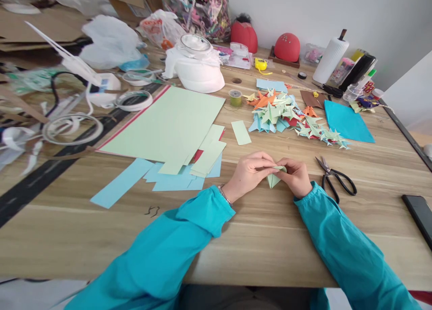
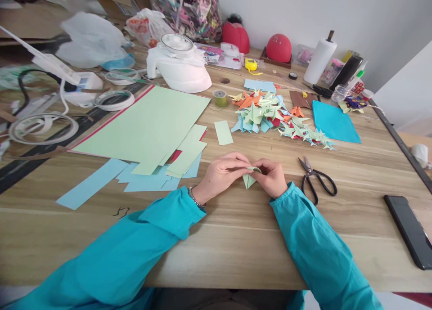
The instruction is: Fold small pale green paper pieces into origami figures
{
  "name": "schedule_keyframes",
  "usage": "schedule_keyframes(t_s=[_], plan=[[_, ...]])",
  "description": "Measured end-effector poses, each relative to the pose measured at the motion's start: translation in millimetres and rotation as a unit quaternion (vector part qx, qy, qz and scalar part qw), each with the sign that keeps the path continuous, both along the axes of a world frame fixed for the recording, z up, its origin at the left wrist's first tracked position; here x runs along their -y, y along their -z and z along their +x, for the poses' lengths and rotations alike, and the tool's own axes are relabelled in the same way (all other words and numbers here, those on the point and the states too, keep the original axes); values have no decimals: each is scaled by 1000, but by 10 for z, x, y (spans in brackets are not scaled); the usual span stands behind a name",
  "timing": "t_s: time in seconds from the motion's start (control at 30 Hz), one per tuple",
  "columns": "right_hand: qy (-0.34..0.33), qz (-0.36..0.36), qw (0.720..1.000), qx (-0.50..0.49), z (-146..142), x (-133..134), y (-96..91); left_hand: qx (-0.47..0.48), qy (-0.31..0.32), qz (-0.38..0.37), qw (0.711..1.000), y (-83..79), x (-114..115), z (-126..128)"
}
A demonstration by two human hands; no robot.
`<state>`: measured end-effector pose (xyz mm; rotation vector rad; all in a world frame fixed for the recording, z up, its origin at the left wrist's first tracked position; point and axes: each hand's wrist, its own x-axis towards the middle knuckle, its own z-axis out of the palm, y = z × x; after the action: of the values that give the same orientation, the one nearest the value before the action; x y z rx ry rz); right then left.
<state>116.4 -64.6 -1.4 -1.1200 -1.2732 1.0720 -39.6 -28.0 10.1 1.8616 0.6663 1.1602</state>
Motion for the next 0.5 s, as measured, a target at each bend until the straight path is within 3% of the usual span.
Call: schedule_keyframes(t_s=[0.23,0.5], plan=[[-21,3,999,38,-4,-1,-14,6,-8,9,1000,-18,17,4],[-49,-1,991,123,-4,28,-24,43,7,-34,998,-62,51,25]])
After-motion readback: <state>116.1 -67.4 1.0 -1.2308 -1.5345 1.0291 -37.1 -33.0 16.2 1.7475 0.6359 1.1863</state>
